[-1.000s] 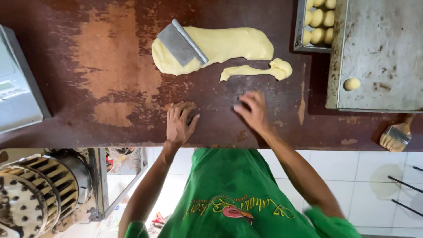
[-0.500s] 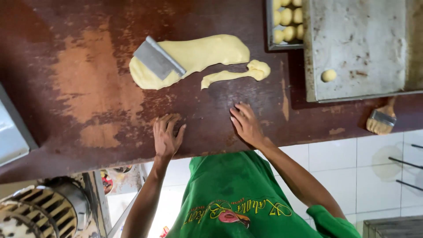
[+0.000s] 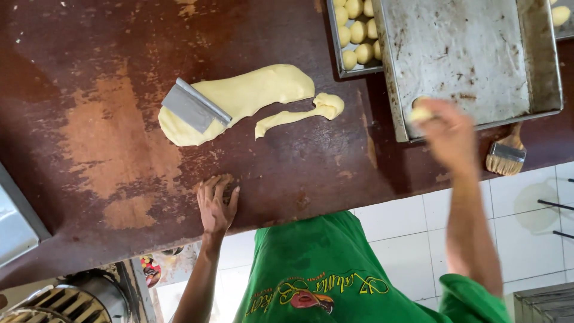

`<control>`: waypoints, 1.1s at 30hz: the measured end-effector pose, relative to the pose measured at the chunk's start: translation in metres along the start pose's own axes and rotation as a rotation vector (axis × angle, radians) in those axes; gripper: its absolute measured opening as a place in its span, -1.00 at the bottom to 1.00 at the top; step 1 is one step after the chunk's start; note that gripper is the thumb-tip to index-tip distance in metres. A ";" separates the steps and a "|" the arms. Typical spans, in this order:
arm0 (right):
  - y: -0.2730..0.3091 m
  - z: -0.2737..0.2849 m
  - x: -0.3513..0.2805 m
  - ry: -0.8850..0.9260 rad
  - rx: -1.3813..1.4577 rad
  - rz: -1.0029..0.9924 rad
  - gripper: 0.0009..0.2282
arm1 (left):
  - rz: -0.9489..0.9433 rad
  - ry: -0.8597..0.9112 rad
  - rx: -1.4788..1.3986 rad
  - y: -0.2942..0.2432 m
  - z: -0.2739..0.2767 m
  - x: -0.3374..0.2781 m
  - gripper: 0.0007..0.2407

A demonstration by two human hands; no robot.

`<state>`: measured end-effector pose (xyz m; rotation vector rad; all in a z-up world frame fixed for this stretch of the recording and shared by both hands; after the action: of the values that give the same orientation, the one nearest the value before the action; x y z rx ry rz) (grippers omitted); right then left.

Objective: Forming small round balls of dough from a larger piece and placing them on a baking tray.

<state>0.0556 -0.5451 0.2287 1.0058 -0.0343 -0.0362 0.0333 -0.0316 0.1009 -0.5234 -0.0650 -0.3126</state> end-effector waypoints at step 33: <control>-0.052 -0.198 0.108 0.075 -0.348 0.048 -0.47 | -0.169 -0.018 0.059 -0.099 -0.109 0.163 -0.57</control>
<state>0.1718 -0.4107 0.0802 0.6573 0.0161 0.0380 0.1556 -0.2128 0.0771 -0.4629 -0.1362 -0.4702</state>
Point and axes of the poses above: each hand's wrist, its own x-axis towards the middle knuckle, its own z-axis out of the back of the hand, y = z × x, the point moved 10 cm from there along x, towards the middle knuckle, and after that the axes turned 6 degrees about y, right-handed, at the moved point
